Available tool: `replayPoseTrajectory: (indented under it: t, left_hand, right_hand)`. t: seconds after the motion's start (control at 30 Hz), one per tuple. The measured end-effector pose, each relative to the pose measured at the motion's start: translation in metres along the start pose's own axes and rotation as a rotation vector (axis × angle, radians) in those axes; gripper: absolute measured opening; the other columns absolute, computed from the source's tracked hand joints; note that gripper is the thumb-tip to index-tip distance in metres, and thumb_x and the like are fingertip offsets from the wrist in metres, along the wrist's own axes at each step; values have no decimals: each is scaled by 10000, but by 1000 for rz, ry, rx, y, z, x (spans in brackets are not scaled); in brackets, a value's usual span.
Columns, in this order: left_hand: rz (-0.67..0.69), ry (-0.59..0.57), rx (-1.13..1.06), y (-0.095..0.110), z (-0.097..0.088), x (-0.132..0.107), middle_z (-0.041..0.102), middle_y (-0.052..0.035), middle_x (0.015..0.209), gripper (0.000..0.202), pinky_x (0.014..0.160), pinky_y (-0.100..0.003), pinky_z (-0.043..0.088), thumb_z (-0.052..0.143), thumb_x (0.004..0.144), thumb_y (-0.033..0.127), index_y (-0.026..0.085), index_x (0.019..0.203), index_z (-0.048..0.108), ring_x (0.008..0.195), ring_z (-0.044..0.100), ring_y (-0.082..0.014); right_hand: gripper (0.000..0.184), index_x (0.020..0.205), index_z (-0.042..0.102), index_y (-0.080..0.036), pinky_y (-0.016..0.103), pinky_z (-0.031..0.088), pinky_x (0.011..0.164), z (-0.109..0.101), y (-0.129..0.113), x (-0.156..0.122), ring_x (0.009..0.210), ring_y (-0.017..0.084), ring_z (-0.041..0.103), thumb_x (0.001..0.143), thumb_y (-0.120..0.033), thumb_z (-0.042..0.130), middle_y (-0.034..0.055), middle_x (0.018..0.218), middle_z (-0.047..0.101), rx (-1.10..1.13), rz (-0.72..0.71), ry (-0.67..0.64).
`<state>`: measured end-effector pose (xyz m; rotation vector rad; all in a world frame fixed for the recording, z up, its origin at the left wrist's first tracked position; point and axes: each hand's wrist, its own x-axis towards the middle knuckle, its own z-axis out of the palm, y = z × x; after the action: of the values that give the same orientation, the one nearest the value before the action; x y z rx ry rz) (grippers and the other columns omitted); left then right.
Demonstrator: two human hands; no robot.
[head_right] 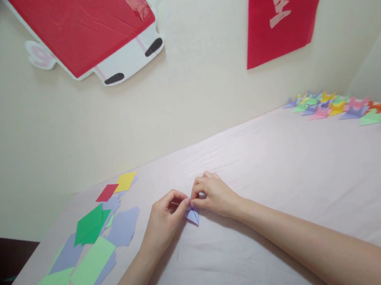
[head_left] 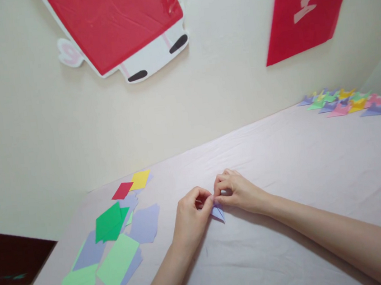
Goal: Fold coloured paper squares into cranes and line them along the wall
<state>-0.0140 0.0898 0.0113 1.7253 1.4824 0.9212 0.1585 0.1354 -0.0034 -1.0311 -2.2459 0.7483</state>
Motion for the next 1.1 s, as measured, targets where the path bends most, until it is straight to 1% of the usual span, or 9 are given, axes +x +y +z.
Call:
replayPoseTrajectory:
  t: [0.23, 0.43, 0.53, 0.63, 0.8, 0.87, 0.93, 1.0, 1.1]
  left_hand:
    - [-6, -14, -54, 2, -1, 0, 690, -16, 771, 165, 671, -244, 474, 548, 870, 282, 174, 791, 646, 703, 637, -164]
    - [-18, -28, -41, 7, -2, 0, 701, -13, 812, 109, 684, -246, 481, 555, 833, 219, 179, 826, 655, 730, 647, -164]
    - [-15, -7, -3, 6, 1, 0, 693, -12, 792, 79, 658, -255, 479, 608, 814, 250, 180, 806, 644, 697, 642, -168]
    - [-2, 0, 2, 3, 4, -1, 683, -12, 770, 130, 655, -262, 471, 580, 852, 276, 182, 785, 637, 685, 635, -168]
    - [63, 4, -11, 4, 5, 0, 675, -18, 814, 169, 726, -280, 467, 527, 900, 278, 188, 806, 635, 758, 635, -173]
    - [57, 41, -70, 6, 5, 0, 680, -33, 898, 176, 780, -290, 473, 511, 923, 317, 190, 890, 629, 837, 642, -179]
    - [-18, 98, -206, 9, 6, 0, 670, -67, 1038, 230, 825, -297, 484, 525, 923, 373, 185, 1040, 587, 938, 645, -188]
    - [-159, 108, -396, 12, 10, 0, 654, -108, 1112, 373, 824, -299, 503, 580, 889, 412, 165, 1161, 515, 985, 650, -202]
    - [-340, -20, -690, 14, 19, -2, 654, -140, 1137, 437, 809, -287, 525, 651, 832, 373, 137, 1172, 510, 1010, 660, -220]
  right_hand:
    - [105, 694, 713, -197, 334, 354, 799, -1, 0, 0, 845, 195, 507, 778, -173, 771, 6, 761, 653, 19, 0, 3]
    - [116, 687, 702, -198, 348, 346, 817, 1, 5, 0, 855, 200, 506, 788, -190, 758, 10, 780, 663, 19, -20, 3]
    - [122, 683, 695, -191, 346, 343, 828, 2, 6, 0, 852, 196, 503, 780, -173, 767, 5, 780, 662, 22, -16, 12]
    - [128, 679, 687, -188, 343, 343, 830, 2, 5, 0, 855, 195, 502, 773, -156, 767, 3, 775, 657, 18, -8, 15]
    - [157, 666, 657, -188, 325, 353, 797, -1, 1, 0, 828, 190, 502, 795, -144, 734, -4, 719, 629, 63, -8, 17]
    - [173, 665, 637, -185, 308, 365, 772, -2, 0, -1, 797, 180, 504, 820, -145, 703, -8, 694, 618, 126, -4, 52]
    - [173, 676, 629, -188, 295, 379, 742, -3, 0, -1, 766, 172, 509, 841, -155, 666, -11, 674, 605, 192, 11, 117]
    - [162, 688, 626, -191, 290, 393, 719, -3, 1, -1, 755, 171, 520, 849, -184, 641, -6, 680, 600, 251, 37, 188]
    - [149, 715, 627, -189, 286, 409, 683, -2, 2, -2, 734, 168, 533, 851, -250, 618, 8, 719, 611, 343, 93, 252]
